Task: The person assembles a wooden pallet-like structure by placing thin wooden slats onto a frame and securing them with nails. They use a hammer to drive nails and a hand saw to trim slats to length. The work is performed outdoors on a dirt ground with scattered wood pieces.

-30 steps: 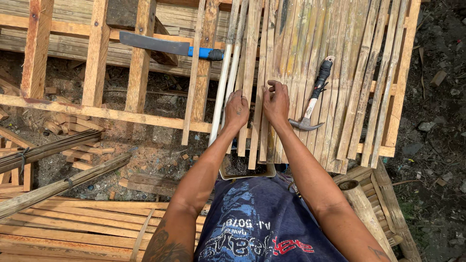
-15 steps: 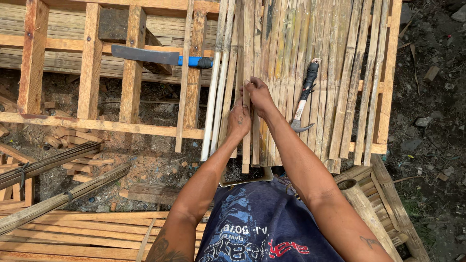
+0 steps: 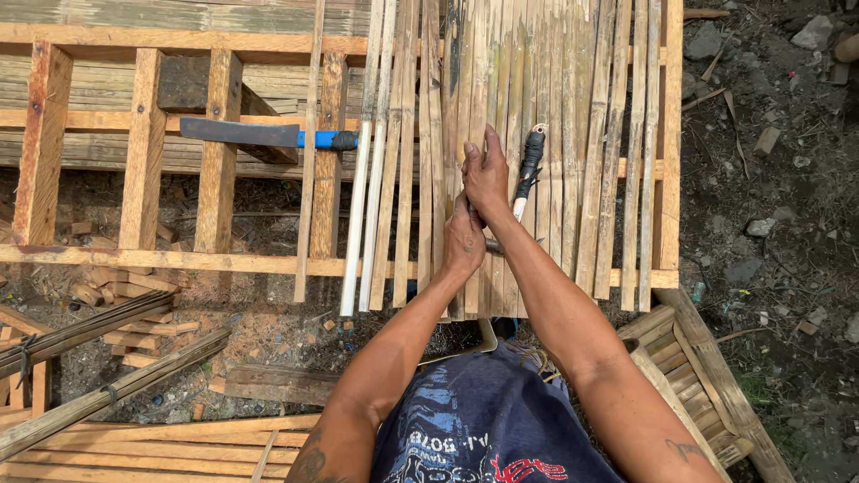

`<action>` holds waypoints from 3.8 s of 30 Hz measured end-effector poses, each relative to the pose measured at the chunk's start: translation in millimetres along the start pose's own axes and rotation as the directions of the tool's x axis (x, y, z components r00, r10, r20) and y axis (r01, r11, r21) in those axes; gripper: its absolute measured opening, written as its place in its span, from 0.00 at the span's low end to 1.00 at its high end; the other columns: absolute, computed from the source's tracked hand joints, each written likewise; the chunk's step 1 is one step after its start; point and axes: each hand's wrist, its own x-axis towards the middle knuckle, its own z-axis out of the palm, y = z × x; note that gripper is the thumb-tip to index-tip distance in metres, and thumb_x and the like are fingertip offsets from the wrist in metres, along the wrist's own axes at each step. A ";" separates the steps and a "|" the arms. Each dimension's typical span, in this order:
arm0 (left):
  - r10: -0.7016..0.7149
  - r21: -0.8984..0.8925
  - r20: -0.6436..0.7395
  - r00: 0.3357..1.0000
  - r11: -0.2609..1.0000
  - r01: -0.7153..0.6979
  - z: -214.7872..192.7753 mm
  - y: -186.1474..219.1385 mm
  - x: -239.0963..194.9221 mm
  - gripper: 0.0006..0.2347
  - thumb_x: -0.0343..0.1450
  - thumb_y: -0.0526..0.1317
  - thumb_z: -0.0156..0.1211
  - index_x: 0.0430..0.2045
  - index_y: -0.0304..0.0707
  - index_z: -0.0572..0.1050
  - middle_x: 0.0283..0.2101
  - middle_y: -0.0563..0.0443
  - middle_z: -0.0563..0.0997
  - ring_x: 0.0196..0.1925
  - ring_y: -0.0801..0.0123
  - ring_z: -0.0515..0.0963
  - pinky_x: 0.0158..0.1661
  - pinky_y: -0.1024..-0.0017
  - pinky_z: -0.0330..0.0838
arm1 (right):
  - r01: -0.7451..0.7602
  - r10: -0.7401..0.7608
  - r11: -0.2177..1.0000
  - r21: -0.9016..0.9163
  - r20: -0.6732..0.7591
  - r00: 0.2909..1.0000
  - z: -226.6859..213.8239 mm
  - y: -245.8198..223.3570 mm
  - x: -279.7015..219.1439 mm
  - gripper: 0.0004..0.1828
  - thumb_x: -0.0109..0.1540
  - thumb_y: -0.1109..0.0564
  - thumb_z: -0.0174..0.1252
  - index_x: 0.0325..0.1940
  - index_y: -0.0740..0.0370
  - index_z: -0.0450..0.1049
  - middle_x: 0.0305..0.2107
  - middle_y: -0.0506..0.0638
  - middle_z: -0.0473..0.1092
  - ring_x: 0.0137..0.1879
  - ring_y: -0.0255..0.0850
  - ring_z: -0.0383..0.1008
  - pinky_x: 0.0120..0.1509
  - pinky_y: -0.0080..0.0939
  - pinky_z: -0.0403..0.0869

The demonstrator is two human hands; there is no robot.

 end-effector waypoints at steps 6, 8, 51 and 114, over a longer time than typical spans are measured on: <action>-0.271 0.241 0.093 0.958 0.940 0.242 44.4 -7.1 23.4 0.12 0.81 0.37 0.39 0.54 0.26 0.65 0.32 0.25 0.81 0.33 0.41 0.84 0.36 0.47 0.72 | -0.305 0.300 0.950 0.071 0.067 0.951 -29.9 35.3 25.4 0.36 0.71 0.53 0.53 0.80 0.61 0.48 0.24 0.46 0.66 0.27 0.31 0.64 0.28 0.34 0.67; -0.260 0.238 0.084 0.962 0.943 0.235 52.7 -5.2 17.2 0.13 0.80 0.37 0.41 0.56 0.28 0.64 0.34 0.23 0.81 0.35 0.36 0.82 0.38 0.45 0.72 | -0.394 0.394 0.919 0.022 0.038 0.919 -41.1 56.1 26.3 0.34 0.70 0.54 0.53 0.79 0.60 0.50 0.25 0.46 0.67 0.27 0.31 0.64 0.27 0.34 0.67; 0.011 0.579 0.245 0.970 0.800 -0.155 -3.5 -23.5 11.5 0.26 0.70 0.42 0.61 0.65 0.42 0.65 0.51 0.42 0.73 0.54 0.50 0.73 0.49 0.57 0.75 | 0.011 -0.133 0.617 -0.787 -0.090 0.987 -91.5 41.0 -41.2 0.26 0.62 0.58 0.65 0.65 0.56 0.72 0.47 0.57 0.65 0.52 0.52 0.70 0.56 0.51 0.72; -0.263 0.125 -0.159 0.952 0.951 0.283 -175.6 -170.7 49.0 0.22 0.79 0.52 0.39 0.49 0.30 0.76 0.44 0.36 0.82 0.47 0.44 0.81 0.47 0.52 0.74 | 0.283 -0.231 0.748 -0.600 0.165 0.959 14.2 24.0 -64.8 0.04 0.65 0.64 0.57 0.44 0.65 0.74 0.35 0.56 0.68 0.44 0.50 0.72 0.49 0.50 0.71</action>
